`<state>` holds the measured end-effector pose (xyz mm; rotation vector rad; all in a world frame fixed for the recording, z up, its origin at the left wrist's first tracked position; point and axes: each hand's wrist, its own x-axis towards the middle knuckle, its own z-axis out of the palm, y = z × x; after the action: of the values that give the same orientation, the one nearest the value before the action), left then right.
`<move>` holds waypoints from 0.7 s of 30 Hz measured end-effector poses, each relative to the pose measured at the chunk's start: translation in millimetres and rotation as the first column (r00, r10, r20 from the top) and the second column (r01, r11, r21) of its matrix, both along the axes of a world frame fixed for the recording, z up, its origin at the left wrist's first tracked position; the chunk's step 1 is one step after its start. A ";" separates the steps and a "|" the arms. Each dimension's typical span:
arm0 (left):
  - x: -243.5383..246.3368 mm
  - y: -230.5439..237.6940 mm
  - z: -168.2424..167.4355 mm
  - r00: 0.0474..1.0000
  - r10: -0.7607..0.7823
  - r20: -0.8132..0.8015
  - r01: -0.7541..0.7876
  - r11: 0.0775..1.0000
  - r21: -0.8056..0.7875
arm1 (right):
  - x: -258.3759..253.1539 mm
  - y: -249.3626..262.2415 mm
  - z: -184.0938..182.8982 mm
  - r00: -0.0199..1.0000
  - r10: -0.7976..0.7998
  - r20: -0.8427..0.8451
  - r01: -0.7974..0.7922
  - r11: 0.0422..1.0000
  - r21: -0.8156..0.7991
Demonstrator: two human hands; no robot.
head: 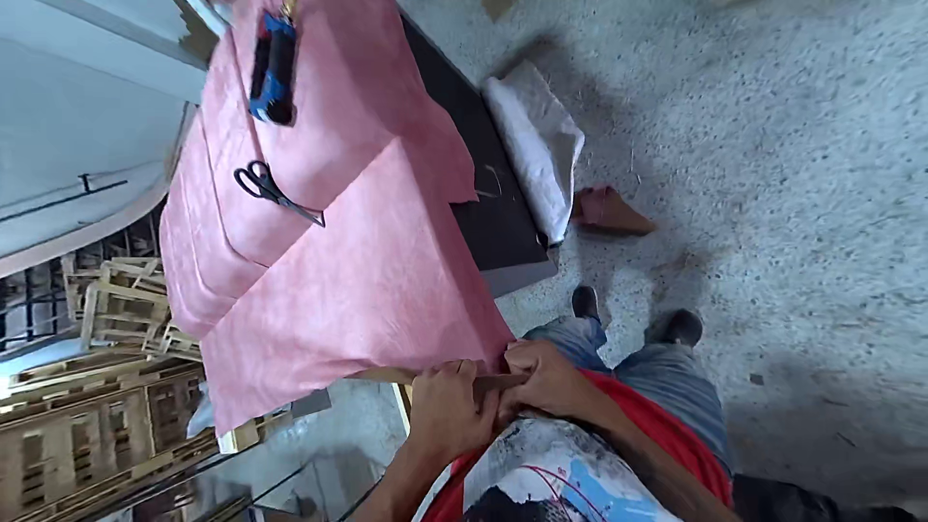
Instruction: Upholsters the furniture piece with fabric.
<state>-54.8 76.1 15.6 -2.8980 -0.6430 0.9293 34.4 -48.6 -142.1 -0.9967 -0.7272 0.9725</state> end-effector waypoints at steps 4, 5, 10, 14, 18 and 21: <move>0.1 28.3 -5.8 0.993 0.050 0.105 -0.017 0.956 -0.294 | 0.0 2.1 -8.4 0.994 -0.043 -0.098 0.045 0.999 0.010; 8.1 39.6 -5.1 0.985 0.100 0.142 -0.045 0.934 -0.353 | 0.6 3.5 -10.2 0.992 -0.087 -0.095 0.088 0.996 0.007; 52.7 53.3 -25.1 0.940 -0.096 0.327 0.136 0.986 -0.099 | -8.3 7.3 -18.4 0.958 -0.285 0.036 0.287 0.957 -0.043; 10.4 40.8 -75.2 0.872 -0.263 0.413 0.340 0.932 -0.124 | -17.3 13.2 -30.3 0.958 -0.269 -0.096 0.259 0.961 -0.101; 10.6 38.9 -76.4 0.845 -0.327 0.423 0.396 0.914 -0.084 | -12.4 7.3 -59.2 0.863 -0.261 -0.433 0.064 0.905 -0.420; 15.5 30.0 -72.7 0.872 -0.313 0.375 0.356 0.933 -0.049 | 9.3 8.6 -35.8 0.677 0.001 -0.736 -0.256 0.938 -0.234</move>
<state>-39.4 106.0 -57.0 -3.1658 -0.0753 0.4050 43.7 -39.9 -177.9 -0.7278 0.0519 1.5260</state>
